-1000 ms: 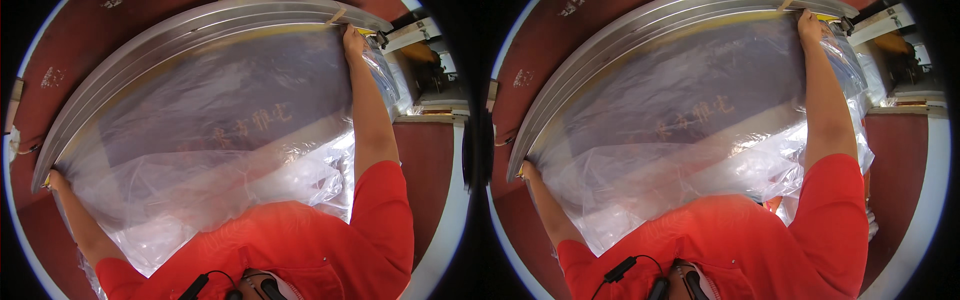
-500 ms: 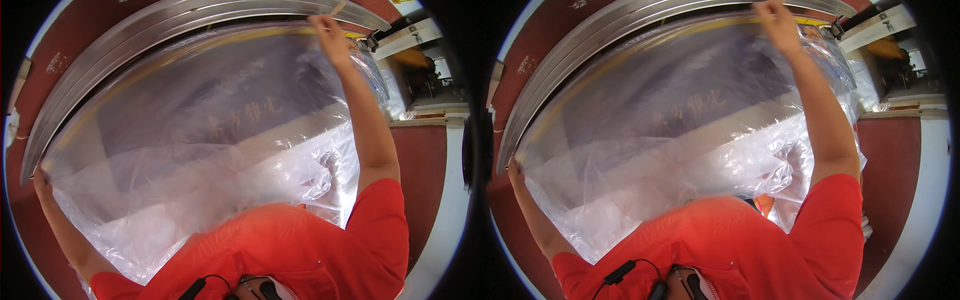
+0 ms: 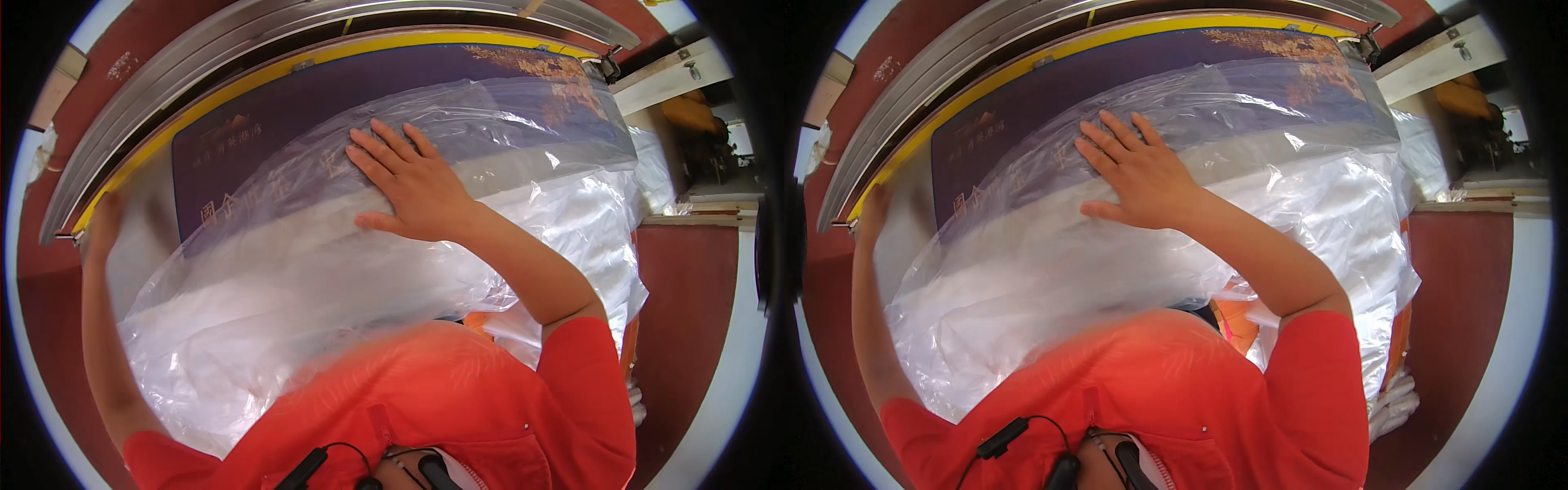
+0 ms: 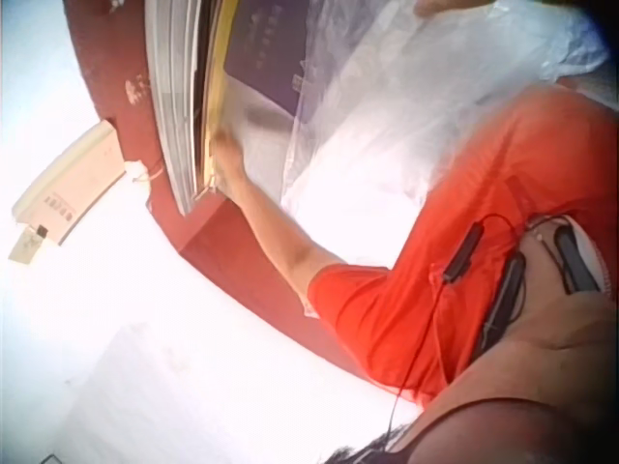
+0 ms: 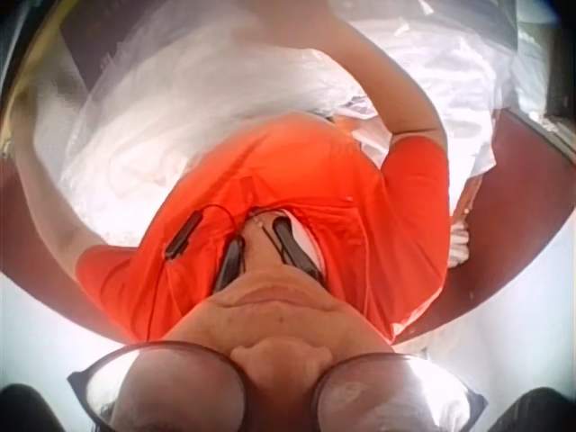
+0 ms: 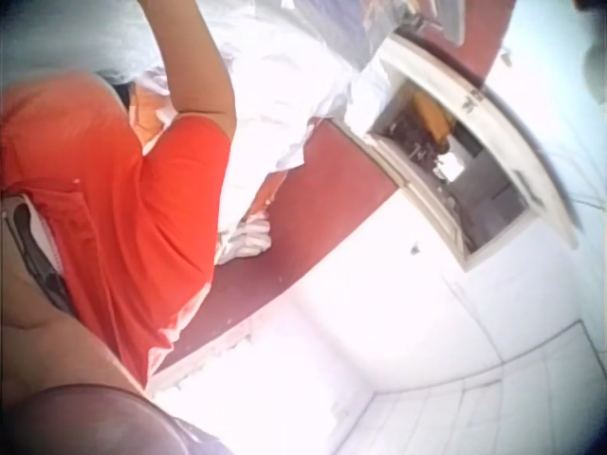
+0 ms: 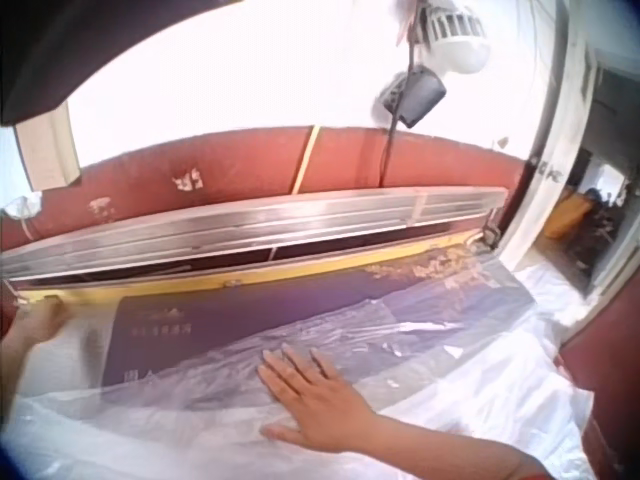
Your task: The person wraps a large poster with a clear plastic sheet. They repeatedly smooth the plastic over the surface, fold the edges, and adjust the coverage to ensure the poster is fully enclosed.
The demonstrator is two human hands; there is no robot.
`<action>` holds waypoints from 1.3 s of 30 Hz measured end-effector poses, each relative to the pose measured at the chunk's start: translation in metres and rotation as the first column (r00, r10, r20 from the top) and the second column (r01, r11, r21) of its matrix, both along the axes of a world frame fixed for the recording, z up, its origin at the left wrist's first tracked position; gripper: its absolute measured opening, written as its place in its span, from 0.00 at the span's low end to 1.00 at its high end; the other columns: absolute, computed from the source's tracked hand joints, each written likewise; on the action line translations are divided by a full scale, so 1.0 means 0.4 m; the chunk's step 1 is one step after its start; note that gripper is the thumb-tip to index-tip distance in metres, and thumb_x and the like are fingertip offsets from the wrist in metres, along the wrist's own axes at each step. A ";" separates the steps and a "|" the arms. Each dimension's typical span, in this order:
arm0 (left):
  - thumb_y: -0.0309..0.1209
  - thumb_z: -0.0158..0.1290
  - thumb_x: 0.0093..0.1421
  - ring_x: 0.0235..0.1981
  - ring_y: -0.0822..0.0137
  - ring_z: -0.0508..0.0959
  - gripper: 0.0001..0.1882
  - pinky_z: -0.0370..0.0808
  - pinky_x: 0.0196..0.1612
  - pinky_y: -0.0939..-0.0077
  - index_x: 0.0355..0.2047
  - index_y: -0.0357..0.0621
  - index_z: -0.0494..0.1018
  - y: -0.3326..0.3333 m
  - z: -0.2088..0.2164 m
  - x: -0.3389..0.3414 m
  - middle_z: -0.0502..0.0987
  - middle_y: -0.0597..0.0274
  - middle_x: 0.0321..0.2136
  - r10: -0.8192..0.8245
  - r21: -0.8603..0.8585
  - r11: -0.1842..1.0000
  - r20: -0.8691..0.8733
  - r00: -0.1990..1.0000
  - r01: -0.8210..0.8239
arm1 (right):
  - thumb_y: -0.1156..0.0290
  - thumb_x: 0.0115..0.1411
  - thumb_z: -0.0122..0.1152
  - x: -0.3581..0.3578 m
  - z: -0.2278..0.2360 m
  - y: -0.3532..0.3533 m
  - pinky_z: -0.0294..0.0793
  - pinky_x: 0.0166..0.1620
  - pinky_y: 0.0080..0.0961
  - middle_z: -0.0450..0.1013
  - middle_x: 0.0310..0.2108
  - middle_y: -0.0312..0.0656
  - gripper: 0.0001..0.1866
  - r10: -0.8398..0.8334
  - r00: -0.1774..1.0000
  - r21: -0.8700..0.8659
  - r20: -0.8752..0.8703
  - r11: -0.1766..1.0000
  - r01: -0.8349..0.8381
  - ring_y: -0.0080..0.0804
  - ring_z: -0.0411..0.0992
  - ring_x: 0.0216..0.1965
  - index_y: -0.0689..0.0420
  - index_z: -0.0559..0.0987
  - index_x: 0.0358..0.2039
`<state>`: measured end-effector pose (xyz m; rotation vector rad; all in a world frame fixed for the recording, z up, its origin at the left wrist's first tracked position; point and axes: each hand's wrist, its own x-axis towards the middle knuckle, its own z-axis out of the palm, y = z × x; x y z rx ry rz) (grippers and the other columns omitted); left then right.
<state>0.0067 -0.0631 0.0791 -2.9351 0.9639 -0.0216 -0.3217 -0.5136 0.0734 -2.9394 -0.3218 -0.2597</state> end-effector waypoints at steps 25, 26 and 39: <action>0.35 0.52 0.47 0.24 0.72 0.69 0.10 0.66 0.27 0.80 0.24 0.42 0.72 -1.310 -0.054 -0.482 0.71 0.64 0.21 -0.731 -0.735 0.578 -0.272 0.626 0.355 | 0.55 0.44 0.56 -0.191 -0.017 -0.102 0.50 0.51 0.35 0.57 0.49 0.42 0.30 -0.290 0.944 0.258 0.155 0.935 0.244 0.39 0.54 0.51 0.56 0.64 0.45; 0.33 0.50 0.49 0.26 0.73 0.69 0.08 0.65 0.30 0.81 0.26 0.41 0.71 -1.265 -0.066 -0.477 0.70 0.64 0.23 -0.789 -0.848 0.450 -0.231 0.569 0.281 | 0.56 0.44 0.56 -0.183 -0.001 -0.109 0.51 0.50 0.35 0.59 0.48 0.42 0.28 -0.272 0.950 0.278 0.154 0.934 0.223 0.39 0.55 0.50 0.56 0.65 0.45; 0.45 0.29 0.58 0.54 0.65 0.56 0.26 0.48 0.55 0.66 0.53 0.46 0.52 0.552 -0.158 -0.390 0.56 0.59 0.52 0.552 -0.823 0.178 -0.370 0.747 -0.539 | 0.58 0.41 0.52 0.068 0.136 0.018 0.66 0.36 0.34 0.71 0.26 0.42 0.16 0.050 0.959 0.333 -0.278 0.942 0.048 0.40 0.69 0.32 0.52 0.73 0.29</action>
